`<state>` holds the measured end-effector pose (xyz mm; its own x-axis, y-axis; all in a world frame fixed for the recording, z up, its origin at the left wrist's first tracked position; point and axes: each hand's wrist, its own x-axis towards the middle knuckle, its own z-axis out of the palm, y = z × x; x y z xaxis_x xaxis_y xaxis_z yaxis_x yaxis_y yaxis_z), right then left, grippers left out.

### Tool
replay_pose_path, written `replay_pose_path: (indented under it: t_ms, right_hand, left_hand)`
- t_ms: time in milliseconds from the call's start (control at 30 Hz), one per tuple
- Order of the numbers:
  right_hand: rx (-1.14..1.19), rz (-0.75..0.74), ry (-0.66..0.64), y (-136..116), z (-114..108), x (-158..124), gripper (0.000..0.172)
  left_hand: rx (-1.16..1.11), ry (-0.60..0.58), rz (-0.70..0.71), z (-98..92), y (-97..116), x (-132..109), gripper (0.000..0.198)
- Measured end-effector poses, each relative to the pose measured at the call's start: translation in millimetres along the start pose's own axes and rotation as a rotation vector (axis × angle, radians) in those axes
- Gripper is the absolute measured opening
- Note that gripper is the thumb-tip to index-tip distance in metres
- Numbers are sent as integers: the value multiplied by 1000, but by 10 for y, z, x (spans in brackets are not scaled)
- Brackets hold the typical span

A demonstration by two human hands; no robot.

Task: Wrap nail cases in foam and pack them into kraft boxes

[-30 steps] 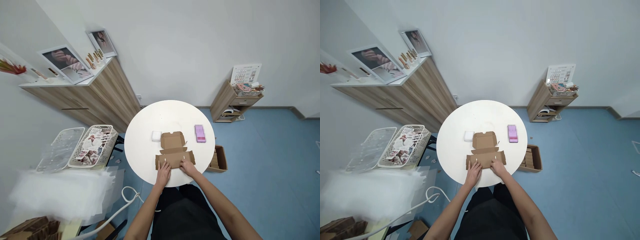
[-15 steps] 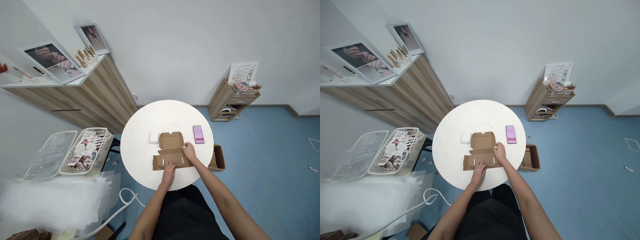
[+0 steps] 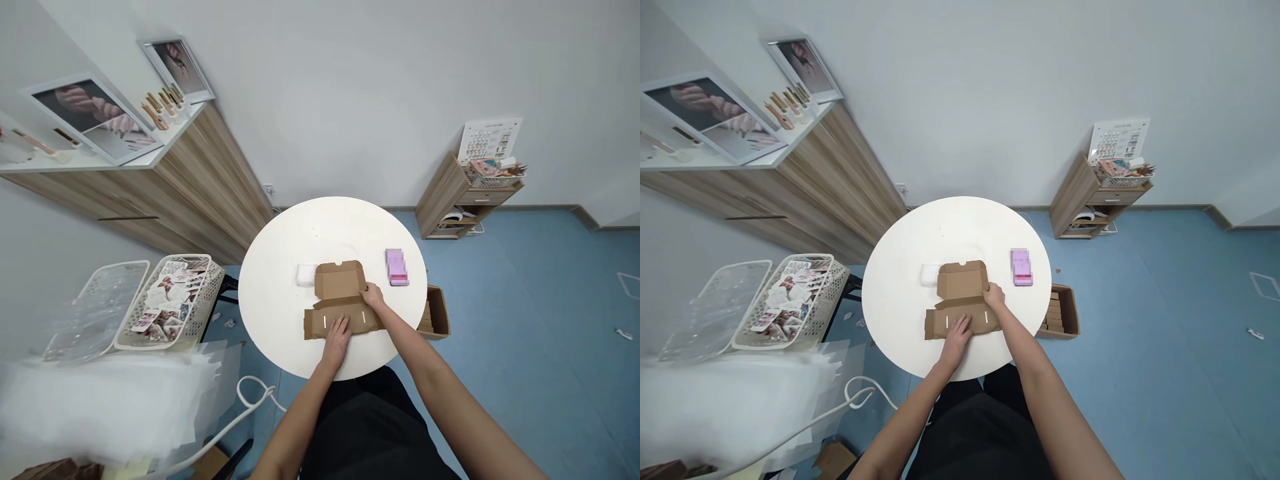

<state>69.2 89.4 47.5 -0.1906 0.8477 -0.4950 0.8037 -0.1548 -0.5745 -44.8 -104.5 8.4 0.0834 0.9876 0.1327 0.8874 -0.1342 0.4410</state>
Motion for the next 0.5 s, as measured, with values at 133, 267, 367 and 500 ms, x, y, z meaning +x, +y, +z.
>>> replay_pose_path:
  t_ms: [133, 267, 367, 500]
  right_hand:
    - [-42, -89, -8, 70, -36, -124, 20]
    - [-52, -145, -19, 117, -61, -234, 20]
    - [-59, -155, -18, 127, -72, -298, 18]
    - [-96, -174, 15, 125, -51, -374, 17]
  left_hand:
    - [62, -77, 74, -202, 9, 181, 26]
    - [121, -119, 58, -321, -54, 363, 24]
    - [149, -136, -48, -318, -134, 444, 85]
    - [150, -209, -106, -241, -207, 455, 109]
